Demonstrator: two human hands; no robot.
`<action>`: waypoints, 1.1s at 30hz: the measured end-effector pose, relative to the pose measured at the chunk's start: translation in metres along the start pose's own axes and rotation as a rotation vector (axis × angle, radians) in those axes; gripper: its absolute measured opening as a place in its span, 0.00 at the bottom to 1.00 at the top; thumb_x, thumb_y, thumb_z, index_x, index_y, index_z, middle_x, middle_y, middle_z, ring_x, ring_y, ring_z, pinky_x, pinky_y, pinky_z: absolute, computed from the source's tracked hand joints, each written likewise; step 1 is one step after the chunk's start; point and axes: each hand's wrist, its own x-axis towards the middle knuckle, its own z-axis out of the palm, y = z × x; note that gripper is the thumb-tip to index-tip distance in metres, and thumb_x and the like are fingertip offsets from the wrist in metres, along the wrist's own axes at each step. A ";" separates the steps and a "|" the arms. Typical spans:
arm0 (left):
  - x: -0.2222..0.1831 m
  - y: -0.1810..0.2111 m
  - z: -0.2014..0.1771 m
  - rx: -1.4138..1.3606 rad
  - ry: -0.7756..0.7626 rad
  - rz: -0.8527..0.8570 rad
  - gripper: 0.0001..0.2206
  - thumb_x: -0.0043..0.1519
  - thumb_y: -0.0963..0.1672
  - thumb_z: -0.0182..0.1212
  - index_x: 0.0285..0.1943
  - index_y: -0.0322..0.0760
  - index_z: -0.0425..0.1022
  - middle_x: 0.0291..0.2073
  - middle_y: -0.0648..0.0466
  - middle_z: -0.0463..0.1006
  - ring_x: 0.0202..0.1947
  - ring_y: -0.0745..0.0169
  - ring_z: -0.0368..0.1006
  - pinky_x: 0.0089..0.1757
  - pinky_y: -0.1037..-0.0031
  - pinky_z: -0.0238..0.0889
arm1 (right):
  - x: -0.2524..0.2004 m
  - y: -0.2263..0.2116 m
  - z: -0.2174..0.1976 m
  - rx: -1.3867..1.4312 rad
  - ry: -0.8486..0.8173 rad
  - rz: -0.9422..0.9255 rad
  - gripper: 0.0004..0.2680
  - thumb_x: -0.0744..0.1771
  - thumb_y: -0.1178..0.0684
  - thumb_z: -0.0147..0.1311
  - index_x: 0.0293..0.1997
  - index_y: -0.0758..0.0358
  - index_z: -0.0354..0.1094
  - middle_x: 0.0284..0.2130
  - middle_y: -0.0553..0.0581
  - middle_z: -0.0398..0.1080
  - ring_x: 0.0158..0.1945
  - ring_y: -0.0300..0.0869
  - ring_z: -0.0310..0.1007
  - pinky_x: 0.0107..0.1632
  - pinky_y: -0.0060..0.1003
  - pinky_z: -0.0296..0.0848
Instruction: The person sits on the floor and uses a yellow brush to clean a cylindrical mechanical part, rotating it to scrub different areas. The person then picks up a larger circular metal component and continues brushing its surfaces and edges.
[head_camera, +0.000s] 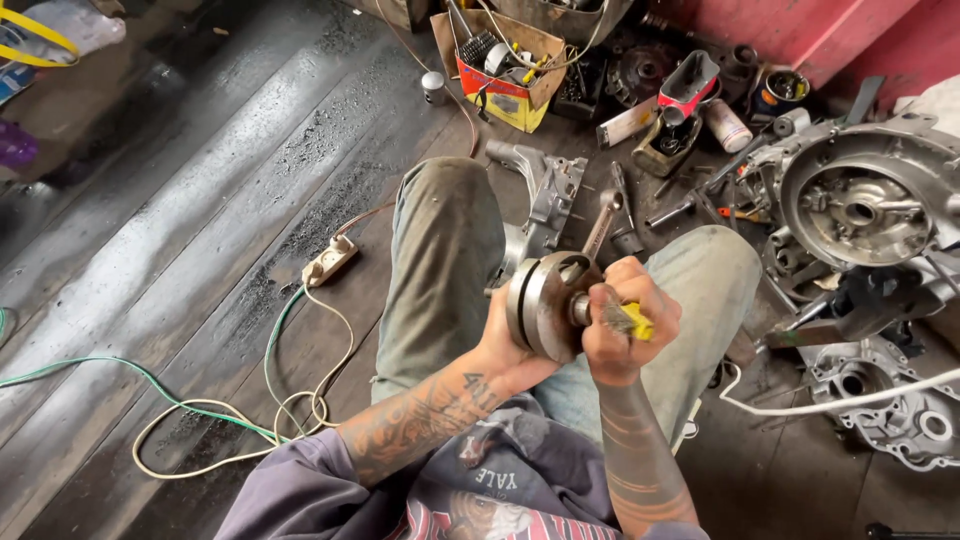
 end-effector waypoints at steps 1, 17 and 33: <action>0.009 -0.005 -0.014 0.002 -0.005 0.005 0.17 0.70 0.47 0.55 0.43 0.25 0.80 0.40 0.45 0.83 0.48 0.79 0.72 0.63 0.83 0.54 | 0.003 -0.001 -0.002 0.004 -0.001 -0.006 0.17 0.66 0.54 0.62 0.17 0.64 0.56 0.12 0.55 0.54 0.16 0.44 0.52 0.27 0.38 0.64; 0.044 0.009 -0.084 0.367 -0.294 -0.143 0.19 0.59 0.44 0.67 0.58 0.32 0.74 0.41 0.43 0.82 0.42 0.48 0.80 0.47 0.55 0.72 | 0.072 -0.041 -0.021 0.096 -0.072 -0.034 0.20 0.68 0.57 0.58 0.15 0.60 0.50 0.09 0.50 0.49 0.15 0.38 0.46 0.25 0.34 0.58; 0.133 0.008 -0.056 1.665 -0.455 0.445 0.10 0.48 0.39 0.71 0.34 0.21 0.82 0.18 0.63 0.78 0.28 0.78 0.77 0.42 0.93 0.64 | 0.122 0.004 -0.008 -0.035 -0.567 0.017 0.20 0.64 0.54 0.67 0.13 0.58 0.55 0.11 0.49 0.53 0.13 0.43 0.50 0.21 0.30 0.56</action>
